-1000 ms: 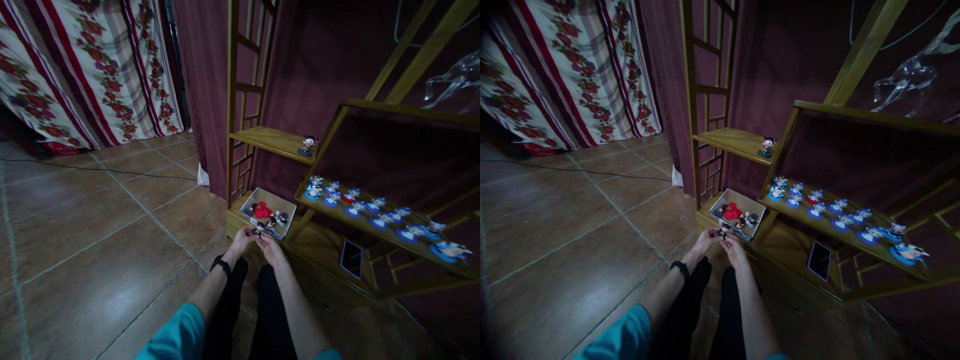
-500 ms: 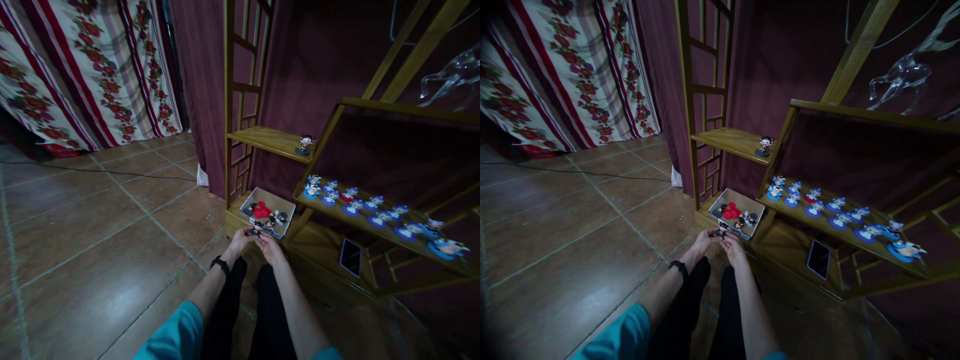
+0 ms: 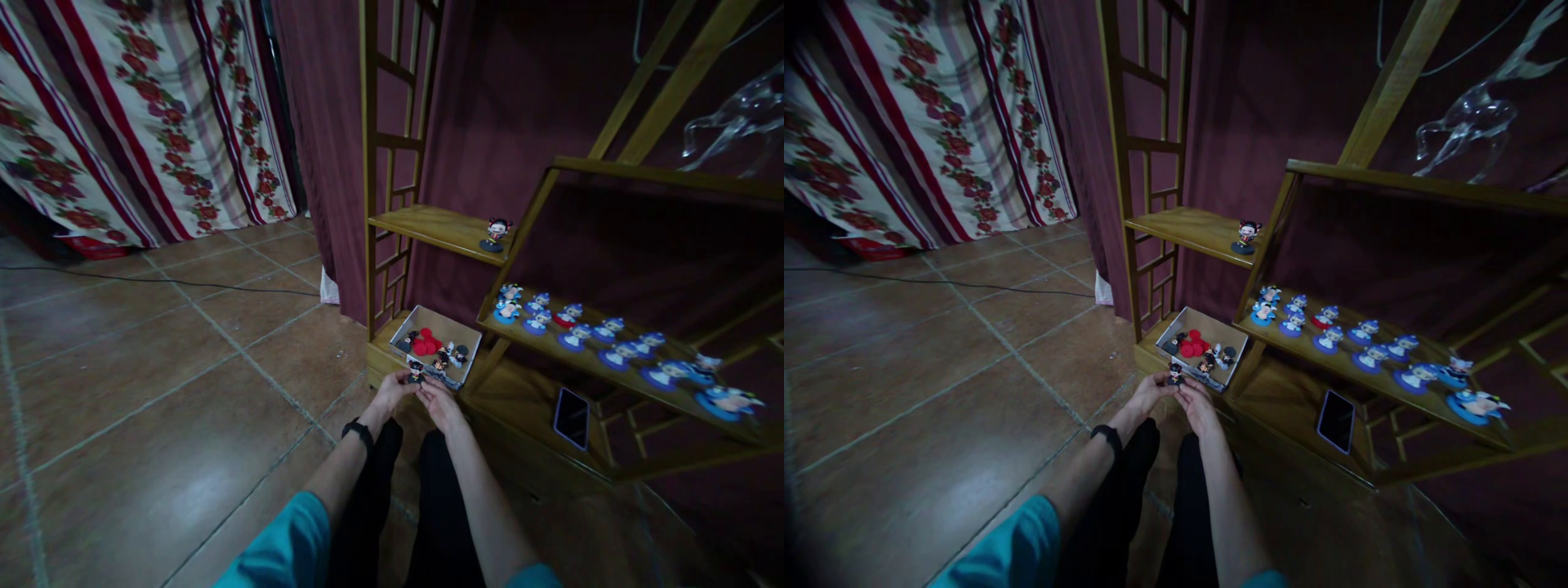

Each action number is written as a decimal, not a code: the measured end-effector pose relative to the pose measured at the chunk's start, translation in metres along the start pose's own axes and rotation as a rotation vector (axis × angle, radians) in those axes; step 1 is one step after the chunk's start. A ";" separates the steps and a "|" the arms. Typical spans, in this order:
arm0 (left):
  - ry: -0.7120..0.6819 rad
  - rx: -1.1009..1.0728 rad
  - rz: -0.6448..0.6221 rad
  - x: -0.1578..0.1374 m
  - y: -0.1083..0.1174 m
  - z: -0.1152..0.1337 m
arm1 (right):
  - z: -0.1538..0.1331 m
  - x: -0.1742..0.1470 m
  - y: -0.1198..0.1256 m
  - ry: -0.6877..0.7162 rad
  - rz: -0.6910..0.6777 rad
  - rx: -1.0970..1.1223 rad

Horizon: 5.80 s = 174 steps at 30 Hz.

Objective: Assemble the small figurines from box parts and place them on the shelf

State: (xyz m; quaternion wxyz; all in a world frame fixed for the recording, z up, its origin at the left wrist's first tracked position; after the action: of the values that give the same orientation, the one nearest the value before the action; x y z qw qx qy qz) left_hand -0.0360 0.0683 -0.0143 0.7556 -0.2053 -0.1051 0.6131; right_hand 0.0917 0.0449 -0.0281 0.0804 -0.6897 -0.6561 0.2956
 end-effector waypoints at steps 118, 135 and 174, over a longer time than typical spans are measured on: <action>0.039 0.194 0.188 -0.024 -0.035 0.022 | -0.010 -0.015 0.001 -0.013 -0.024 -0.039; 0.205 -0.188 0.178 -0.014 -0.011 0.011 | -0.006 -0.006 -0.005 -0.030 -0.090 -0.086; 0.152 -0.142 0.210 -0.004 -0.007 -0.001 | 0.003 0.003 0.003 -0.005 -0.075 -0.087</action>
State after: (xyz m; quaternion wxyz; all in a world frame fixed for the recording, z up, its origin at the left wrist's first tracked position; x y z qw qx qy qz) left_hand -0.0301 0.0626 -0.0119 0.6768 -0.3137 -0.0686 0.6624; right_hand 0.0924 0.0466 -0.0324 0.0597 -0.6665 -0.6941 0.2654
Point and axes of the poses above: each hand's wrist, its own x-axis towards the middle knuckle, its own y-axis out of the back of the hand, z = x × y, the point moved 1 cm from there along x, towards the middle knuckle, and after that the axes turned 11 degrees about -x, right-handed, at the moved point
